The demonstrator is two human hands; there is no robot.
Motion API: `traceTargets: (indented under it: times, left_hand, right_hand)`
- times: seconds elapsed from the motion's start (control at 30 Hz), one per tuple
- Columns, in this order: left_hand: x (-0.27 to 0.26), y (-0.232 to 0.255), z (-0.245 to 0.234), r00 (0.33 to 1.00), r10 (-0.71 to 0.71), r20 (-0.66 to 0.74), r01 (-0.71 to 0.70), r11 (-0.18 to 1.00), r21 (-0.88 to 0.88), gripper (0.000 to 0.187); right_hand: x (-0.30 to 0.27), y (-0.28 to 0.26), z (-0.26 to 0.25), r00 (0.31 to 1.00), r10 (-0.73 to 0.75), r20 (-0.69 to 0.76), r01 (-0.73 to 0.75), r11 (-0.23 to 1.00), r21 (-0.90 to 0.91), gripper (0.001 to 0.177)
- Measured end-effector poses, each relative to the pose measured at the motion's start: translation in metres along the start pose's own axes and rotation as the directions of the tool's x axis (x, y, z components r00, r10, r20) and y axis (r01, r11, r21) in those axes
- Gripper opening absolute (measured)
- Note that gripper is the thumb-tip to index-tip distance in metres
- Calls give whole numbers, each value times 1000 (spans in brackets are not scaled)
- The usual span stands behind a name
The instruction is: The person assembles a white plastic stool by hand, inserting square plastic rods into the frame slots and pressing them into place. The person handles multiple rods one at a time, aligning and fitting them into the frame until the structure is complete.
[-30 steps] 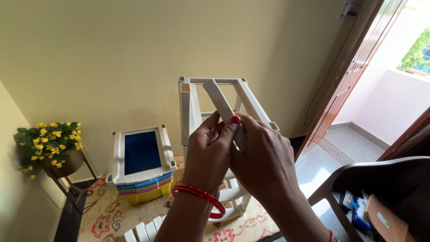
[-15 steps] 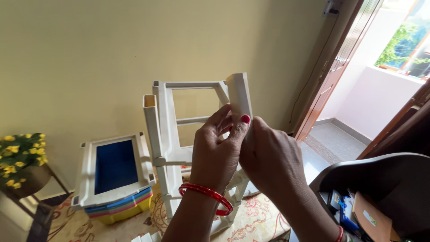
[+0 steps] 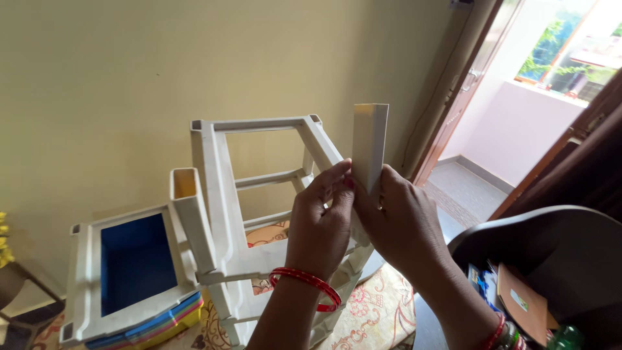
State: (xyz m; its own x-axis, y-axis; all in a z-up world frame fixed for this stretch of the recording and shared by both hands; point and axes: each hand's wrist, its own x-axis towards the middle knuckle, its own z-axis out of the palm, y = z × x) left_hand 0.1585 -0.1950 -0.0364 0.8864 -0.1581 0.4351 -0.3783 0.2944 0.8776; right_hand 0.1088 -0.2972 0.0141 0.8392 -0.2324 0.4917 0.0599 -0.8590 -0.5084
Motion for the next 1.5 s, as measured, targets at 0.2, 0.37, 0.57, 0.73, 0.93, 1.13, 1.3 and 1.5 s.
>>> traceTargets:
  times: [0.2,0.37,0.57,0.73,0.93,1.13,1.3,1.5]
  left_hand:
    - [9,-17,0,999,33,-2,-33,995,96,34]
    - [14,-25,3,998,-58,35,49,974,220,39]
    - [11,-33,10,996,-50,73,28,961,277,43]
    - [8,-37,17,996,-63,64,40,949,314,45]
    - [3,-36,31,999,15,37,-32,848,529,54]
    - [-6,-48,43,978,-185,-91,199,731,652,63]
    - [-6,-65,48,996,84,-33,-30,649,760,63]
    - [5,-77,57,996,77,-45,-7,570,822,67]
  right_hand:
    - [10,9,6,998,58,-13,-57,997,45,32]
    - [13,16,9,994,100,-34,-95,988,125,34]
    - [10,30,12,993,119,-14,-116,983,145,35]
    - [7,43,10,995,103,-11,-98,971,220,36]
    - [10,64,8,998,41,-49,-26,962,271,34]
    - [12,90,14,999,37,3,-36,939,342,32]
    - [17,103,16,998,62,-4,-58,955,292,36]
    - [29,117,17,997,66,50,-80,928,365,36]
